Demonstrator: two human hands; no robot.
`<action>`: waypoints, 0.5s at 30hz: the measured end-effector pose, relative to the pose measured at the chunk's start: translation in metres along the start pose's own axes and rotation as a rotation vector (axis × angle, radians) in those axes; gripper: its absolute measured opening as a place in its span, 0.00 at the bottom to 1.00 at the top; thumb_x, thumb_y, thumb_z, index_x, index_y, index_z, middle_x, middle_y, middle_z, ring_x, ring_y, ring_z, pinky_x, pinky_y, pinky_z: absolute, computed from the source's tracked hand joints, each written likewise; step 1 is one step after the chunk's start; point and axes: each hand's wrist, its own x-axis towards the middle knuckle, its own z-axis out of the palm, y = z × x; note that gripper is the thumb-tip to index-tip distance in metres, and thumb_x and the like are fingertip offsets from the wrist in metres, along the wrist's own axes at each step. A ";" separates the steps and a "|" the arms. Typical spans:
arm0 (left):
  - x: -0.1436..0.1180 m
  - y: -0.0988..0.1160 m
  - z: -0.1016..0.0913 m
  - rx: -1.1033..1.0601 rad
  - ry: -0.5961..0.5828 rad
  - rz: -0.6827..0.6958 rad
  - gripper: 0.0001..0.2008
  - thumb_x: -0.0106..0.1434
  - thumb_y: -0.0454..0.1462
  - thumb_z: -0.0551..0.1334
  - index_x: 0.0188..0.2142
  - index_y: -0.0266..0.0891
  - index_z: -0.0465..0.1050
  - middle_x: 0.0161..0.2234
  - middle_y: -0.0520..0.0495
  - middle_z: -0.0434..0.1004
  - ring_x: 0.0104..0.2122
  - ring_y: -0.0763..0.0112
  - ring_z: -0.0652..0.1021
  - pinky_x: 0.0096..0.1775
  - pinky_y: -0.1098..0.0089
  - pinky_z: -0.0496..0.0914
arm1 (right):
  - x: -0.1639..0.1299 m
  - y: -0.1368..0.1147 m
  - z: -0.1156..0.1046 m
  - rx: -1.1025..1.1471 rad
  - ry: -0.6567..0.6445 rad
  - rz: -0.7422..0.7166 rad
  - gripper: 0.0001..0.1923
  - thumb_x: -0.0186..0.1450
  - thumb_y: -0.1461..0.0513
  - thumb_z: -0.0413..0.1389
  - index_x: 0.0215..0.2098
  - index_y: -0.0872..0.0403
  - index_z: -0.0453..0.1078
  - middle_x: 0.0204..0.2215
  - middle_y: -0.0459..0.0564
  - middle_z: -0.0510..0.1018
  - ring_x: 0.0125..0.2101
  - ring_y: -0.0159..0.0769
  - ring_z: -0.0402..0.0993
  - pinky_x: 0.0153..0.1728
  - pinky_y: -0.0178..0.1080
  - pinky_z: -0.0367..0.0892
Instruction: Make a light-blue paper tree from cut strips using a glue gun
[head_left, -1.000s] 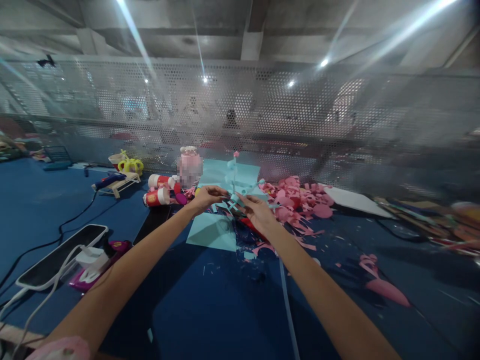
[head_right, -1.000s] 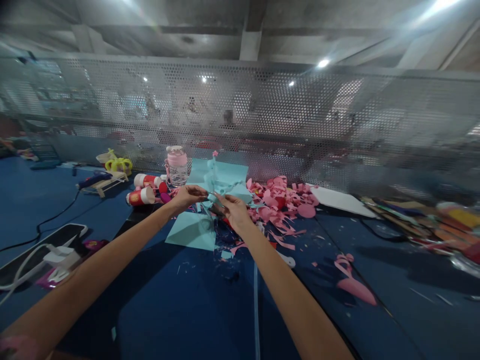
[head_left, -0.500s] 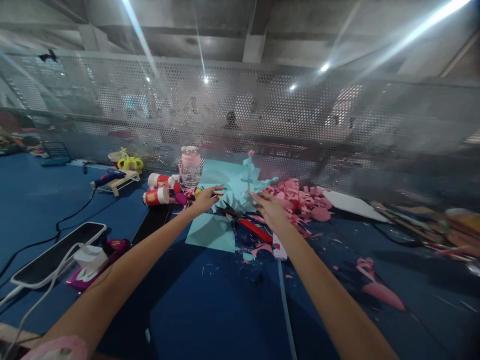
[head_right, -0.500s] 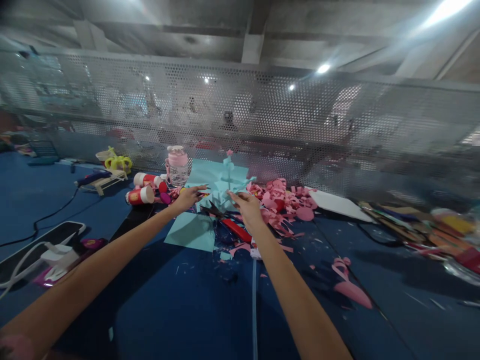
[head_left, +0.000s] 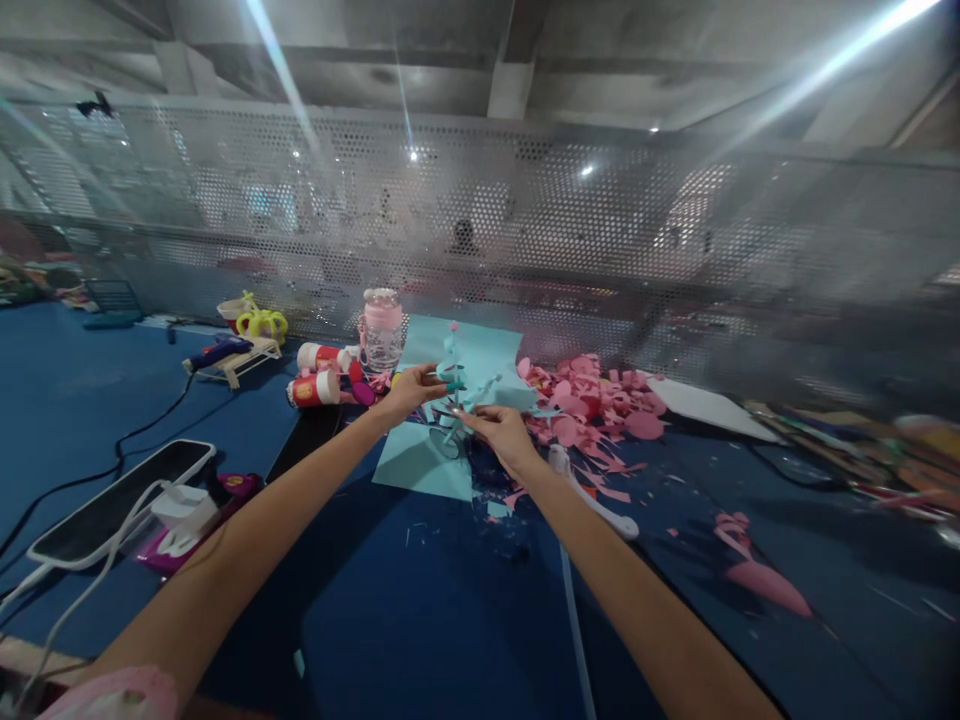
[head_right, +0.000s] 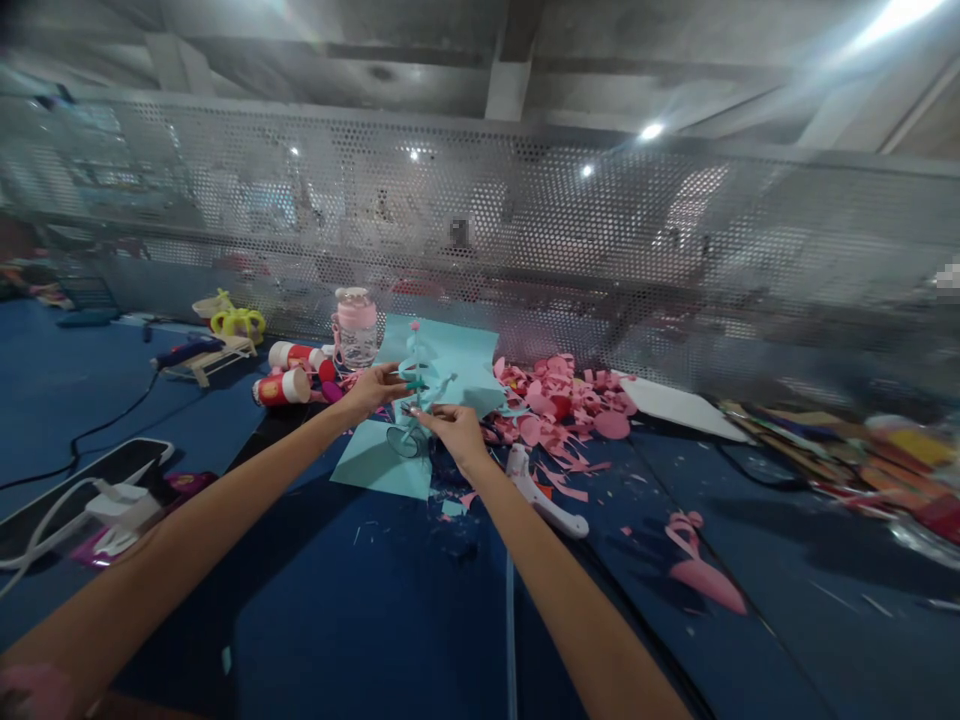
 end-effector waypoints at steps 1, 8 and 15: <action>0.001 -0.001 -0.001 0.006 0.010 0.004 0.27 0.40 0.38 0.71 0.42 0.33 0.70 0.31 0.44 0.78 0.31 0.68 0.77 0.36 0.69 0.69 | -0.001 0.000 0.000 -0.011 -0.008 -0.007 0.17 0.38 0.54 0.65 0.19 0.58 0.71 0.16 0.43 0.71 0.20 0.27 0.64 0.24 0.33 0.58; 0.000 0.001 -0.002 0.047 0.010 0.041 0.22 0.40 0.37 0.71 0.36 0.31 0.72 0.28 0.46 0.78 0.27 0.72 0.76 0.33 0.73 0.69 | -0.008 -0.004 -0.001 -0.150 -0.128 -0.100 0.15 0.41 0.55 0.64 0.15 0.58 0.67 0.16 0.41 0.63 0.21 0.26 0.57 0.23 0.32 0.53; -0.001 0.001 -0.001 0.093 -0.024 0.042 0.23 0.39 0.39 0.71 0.36 0.31 0.73 0.28 0.47 0.78 0.27 0.71 0.76 0.33 0.71 0.69 | -0.007 -0.003 -0.005 -0.325 -0.195 -0.188 0.18 0.46 0.52 0.60 0.16 0.59 0.67 0.19 0.44 0.64 0.22 0.28 0.58 0.24 0.33 0.54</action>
